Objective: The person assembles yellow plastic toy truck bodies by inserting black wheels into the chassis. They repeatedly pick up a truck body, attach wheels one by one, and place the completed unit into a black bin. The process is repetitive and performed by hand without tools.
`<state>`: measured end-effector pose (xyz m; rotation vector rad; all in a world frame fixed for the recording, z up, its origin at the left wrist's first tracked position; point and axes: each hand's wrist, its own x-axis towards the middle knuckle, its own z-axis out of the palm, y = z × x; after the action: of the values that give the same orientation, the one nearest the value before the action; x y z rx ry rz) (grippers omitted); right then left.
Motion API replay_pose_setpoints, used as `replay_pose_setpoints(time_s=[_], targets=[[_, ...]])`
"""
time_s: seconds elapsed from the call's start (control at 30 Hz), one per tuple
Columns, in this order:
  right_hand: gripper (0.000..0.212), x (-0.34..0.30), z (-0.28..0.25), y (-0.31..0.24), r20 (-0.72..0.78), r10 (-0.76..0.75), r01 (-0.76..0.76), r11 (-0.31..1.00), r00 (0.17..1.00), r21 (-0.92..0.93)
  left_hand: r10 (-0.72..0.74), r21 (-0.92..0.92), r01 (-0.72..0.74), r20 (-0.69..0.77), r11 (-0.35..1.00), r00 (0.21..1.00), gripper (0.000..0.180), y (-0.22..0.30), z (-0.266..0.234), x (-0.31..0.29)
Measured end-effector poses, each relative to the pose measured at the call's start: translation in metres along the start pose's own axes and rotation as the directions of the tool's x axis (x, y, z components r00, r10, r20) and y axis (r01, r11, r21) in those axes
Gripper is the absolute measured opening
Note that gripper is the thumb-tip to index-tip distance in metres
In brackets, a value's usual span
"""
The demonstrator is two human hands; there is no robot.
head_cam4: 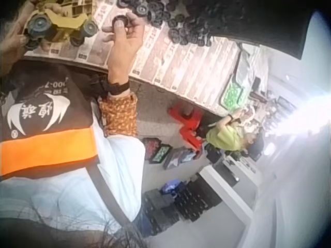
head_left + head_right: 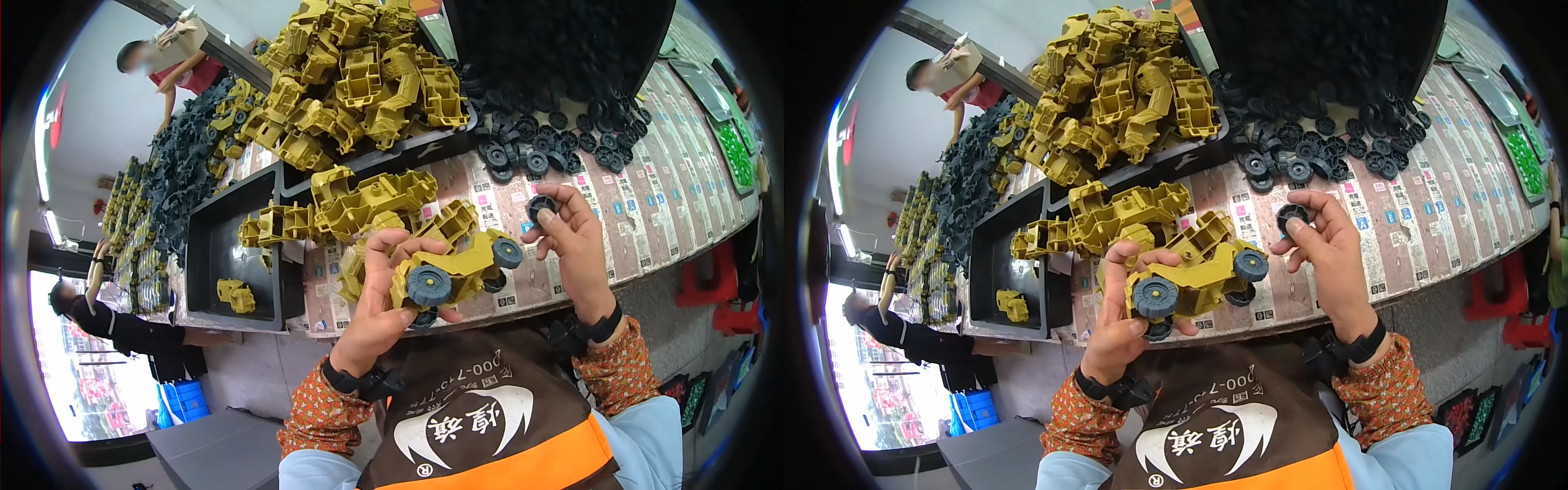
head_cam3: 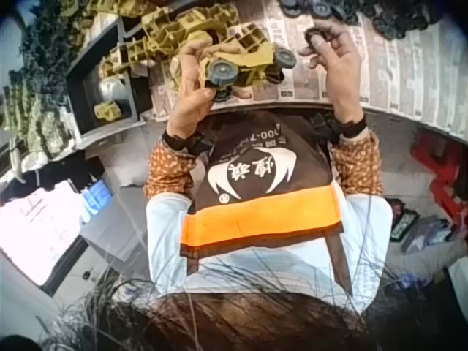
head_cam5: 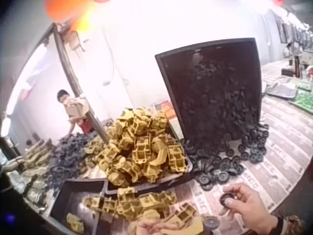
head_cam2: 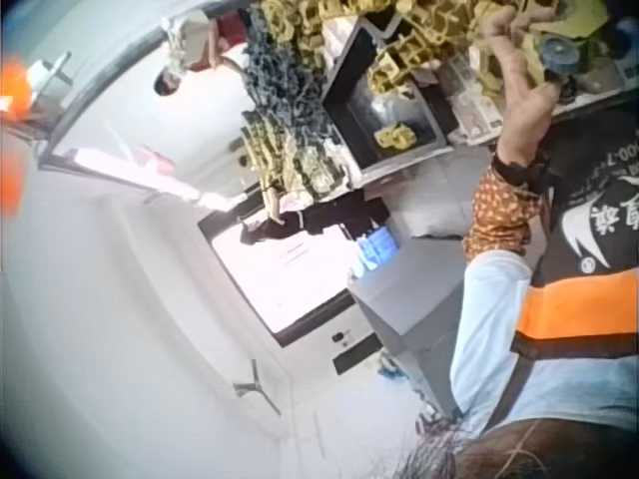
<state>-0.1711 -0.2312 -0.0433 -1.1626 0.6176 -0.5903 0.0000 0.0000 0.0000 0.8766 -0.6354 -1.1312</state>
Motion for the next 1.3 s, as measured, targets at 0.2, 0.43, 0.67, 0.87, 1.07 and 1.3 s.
replay_pose_setpoints(time_s=[0.2, 0.43, 0.67, 0.87, 1.07, 1.3], targets=[[0.030, -0.001, 0.007, 0.000, -0.026, 0.017, -0.017, 1.000, 1.000, 0.023, -0.029, -0.202, 0.002, -0.129, 0.979, 0.991, 0.075, 0.010, -0.005, -0.001], [0.028, -0.002, -0.006, 0.005, -0.069, 0.000, -0.008, 0.995, 0.998, -0.104, -0.066, -0.354, 0.016, -0.130, 0.935, 0.989, 0.058, 0.040, -0.005, -0.004], [0.027, 0.003, -0.026, 0.026, -0.112, 0.022, -0.038, 0.989, 0.993, -0.145, 0.036, -0.215, -0.102, -0.292, 0.971, 0.956, 0.054, 0.090, -0.029, -0.029], [0.026, 0.001, -0.044, 0.046, -0.141, 0.036, -0.069, 0.969, 0.989, -0.238, 0.291, -0.023, -0.324, -0.378, 0.946, 0.879, 0.044, 0.152, -0.065, -0.048], [0.026, -0.001, -0.039, 0.053, -0.192, -0.016, -0.038, 0.961, 0.981, -0.275, 0.392, 0.101, -0.391, -0.454, 0.915, 0.800, 0.049, 0.205, -0.137, -0.064], [0.022, -0.002, -0.034, 0.053, -0.190, -0.077, 0.012, 0.948, 0.979, -0.319, 0.461, 0.146, -0.450, -0.477, 0.881, 0.748, 0.044, 0.252, -0.209, -0.065]])
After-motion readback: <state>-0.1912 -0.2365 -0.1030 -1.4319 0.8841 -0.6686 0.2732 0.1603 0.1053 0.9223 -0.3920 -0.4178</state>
